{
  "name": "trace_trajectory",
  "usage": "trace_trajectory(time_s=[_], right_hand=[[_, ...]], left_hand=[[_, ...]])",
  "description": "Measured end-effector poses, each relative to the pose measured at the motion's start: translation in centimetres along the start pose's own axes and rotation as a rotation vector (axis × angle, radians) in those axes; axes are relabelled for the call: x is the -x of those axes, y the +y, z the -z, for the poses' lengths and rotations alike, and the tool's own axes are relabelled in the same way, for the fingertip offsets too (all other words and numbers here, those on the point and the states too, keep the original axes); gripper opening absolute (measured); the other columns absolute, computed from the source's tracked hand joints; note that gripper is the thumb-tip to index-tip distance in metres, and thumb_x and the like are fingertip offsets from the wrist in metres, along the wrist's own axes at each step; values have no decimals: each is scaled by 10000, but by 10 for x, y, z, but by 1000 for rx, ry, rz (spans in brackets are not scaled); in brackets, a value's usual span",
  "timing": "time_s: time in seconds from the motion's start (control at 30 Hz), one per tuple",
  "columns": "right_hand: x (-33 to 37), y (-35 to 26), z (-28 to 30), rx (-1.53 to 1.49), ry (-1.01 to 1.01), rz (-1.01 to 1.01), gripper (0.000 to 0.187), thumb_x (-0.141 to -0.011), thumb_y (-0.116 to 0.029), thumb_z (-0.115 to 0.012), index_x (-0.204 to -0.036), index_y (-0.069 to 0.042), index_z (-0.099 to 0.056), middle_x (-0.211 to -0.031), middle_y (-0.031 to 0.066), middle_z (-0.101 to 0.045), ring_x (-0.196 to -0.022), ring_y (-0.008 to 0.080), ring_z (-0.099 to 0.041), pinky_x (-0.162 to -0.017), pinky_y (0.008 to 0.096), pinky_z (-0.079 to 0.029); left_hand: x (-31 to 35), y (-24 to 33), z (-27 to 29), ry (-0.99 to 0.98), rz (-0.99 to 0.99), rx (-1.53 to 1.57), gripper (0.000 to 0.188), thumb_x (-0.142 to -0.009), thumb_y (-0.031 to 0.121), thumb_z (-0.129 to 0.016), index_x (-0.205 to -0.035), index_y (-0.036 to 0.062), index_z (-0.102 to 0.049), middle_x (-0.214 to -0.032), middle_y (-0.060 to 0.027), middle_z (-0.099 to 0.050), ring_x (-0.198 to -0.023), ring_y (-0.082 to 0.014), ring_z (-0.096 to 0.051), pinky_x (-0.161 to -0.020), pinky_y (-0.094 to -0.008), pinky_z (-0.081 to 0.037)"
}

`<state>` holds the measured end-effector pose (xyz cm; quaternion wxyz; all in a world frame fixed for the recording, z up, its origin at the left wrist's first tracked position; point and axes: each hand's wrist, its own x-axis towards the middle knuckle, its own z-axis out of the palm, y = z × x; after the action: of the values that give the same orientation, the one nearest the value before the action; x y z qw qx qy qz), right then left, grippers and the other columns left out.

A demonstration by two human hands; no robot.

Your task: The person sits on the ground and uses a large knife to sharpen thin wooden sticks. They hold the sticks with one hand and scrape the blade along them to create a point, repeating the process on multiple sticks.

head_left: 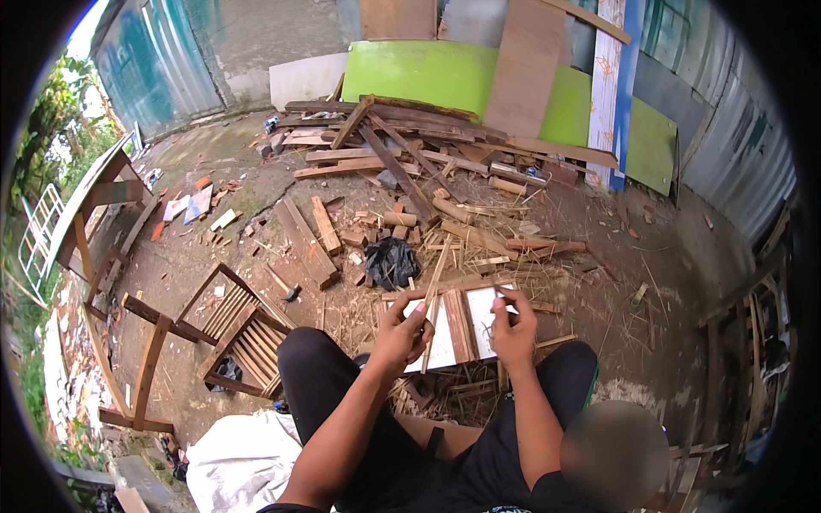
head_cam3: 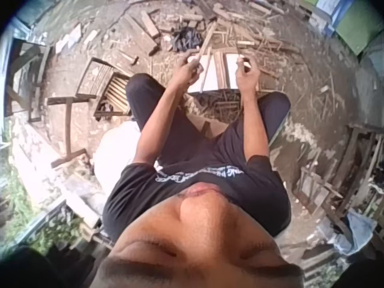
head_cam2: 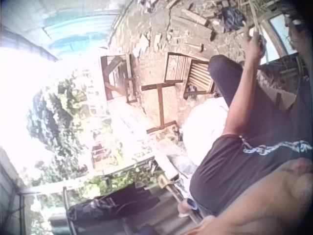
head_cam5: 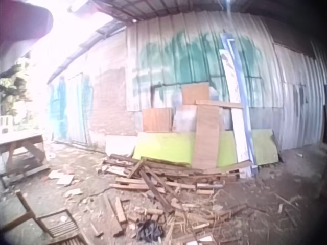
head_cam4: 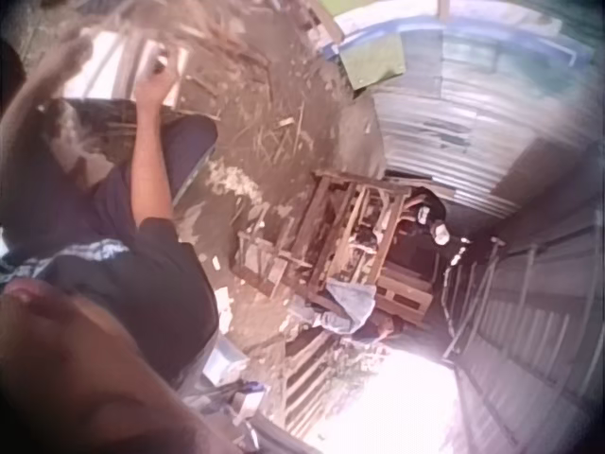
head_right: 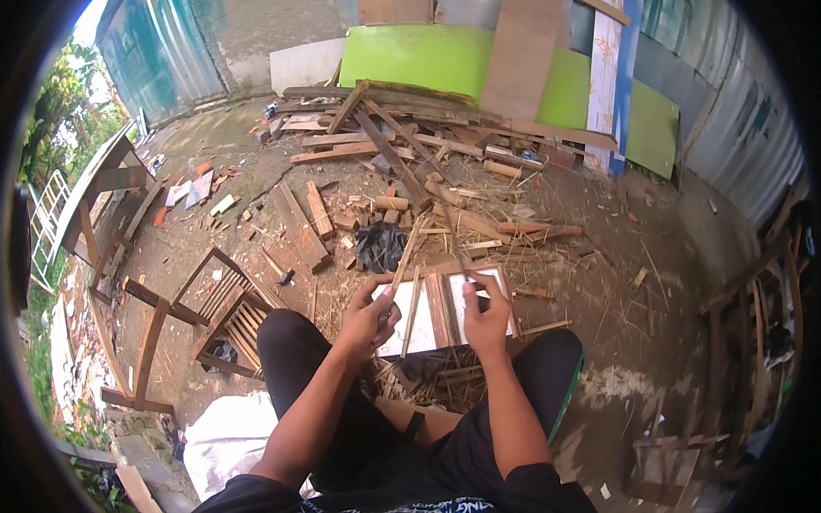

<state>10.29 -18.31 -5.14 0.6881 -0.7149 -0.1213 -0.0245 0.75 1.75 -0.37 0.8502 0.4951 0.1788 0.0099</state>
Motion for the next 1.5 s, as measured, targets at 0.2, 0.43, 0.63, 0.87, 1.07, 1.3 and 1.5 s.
trace_trajectory(time_s=[0.2, 0.43, 0.63, 0.87, 1.07, 1.3, 1.5], right_hand=[[20, -33, -17, 284, -193, 337, 221, -937, -82, -760, -1151, -30, -746, -952, 143, -730, -845, 281, -727, -749, 362, -565], [29, -30, -18, 275, -249, 421, 246, -907, -18, -767, -1150, 16, -755, -895, 159, -709, -770, 262, -697, -702, 346, -546], [29, -29, -11, 308, -274, 450, 284, -885, -16, -782, -1168, 0, -761, -877, 164, -699, -738, 273, -692, -665, 358, -543], [24, -20, -1, 444, -210, 510, 300, -872, -49, -806, -1170, -59, -778, -842, 127, -680, -674, 278, -675, -585, 367, -528], [23, -17, 1, 502, -170, 558, 305, -874, -72, -803, -1178, -86, -781, -840, 110, -671, -650, 272, -662, -566, 368, -524], [19, -5, 3, 516, -165, 550, 315, -878, -62, -790, -1190, -101, -778, -827, 102, -666, -671, 283, -658, -576, 371, -528], [-34, 59, 55, 507, 300, 213, 192, -979, -215, -721, -1088, -59, -752, -858, 134, -735, -728, 315, -706, -678, 400, -543]], left_hand=[[-4, -4, 2, 29, -15, -5, 234, -1113, 210, -530, -1326, 112, -545, -661, -71, -585, -356, -92, -343, -334, -255, -212], [-5, -6, -10, 135, -36, 3, 184, -1079, 139, -545, -1221, 44, -614, -652, -64, -594, -356, -78, -369, -337, -248, -217], [-9, -12, -7, 145, -37, -11, 174, -1047, 108, -565, -1096, -22, -670, -648, -37, -571, -388, -71, -383, -366, -243, -246], [-5, -13, -16, 118, -41, -49, 145, -1044, 95, -573, -1002, -13, -659, -642, 24, -483, -465, -59, -385, -427, -244, -270], [-3, -10, -22, 109, -44, -68, 176, -1074, 122, -564, -980, -6, -640, -654, 39, -458, -497, -57, -378, -449, -246, -270], [-8, -14, -18, 52, 59, 42, 198, -1102, 122, -511, -1176, -4, -643, -696, 47, -459, -526, -56, -378, -463, -247, -280], [18, -23, -10, -176, -62, -371, 404, -1097, 118, -528, -1480, -2, -573, -697, 74, -438, -582, -49, -363, -529, -245, -310]])
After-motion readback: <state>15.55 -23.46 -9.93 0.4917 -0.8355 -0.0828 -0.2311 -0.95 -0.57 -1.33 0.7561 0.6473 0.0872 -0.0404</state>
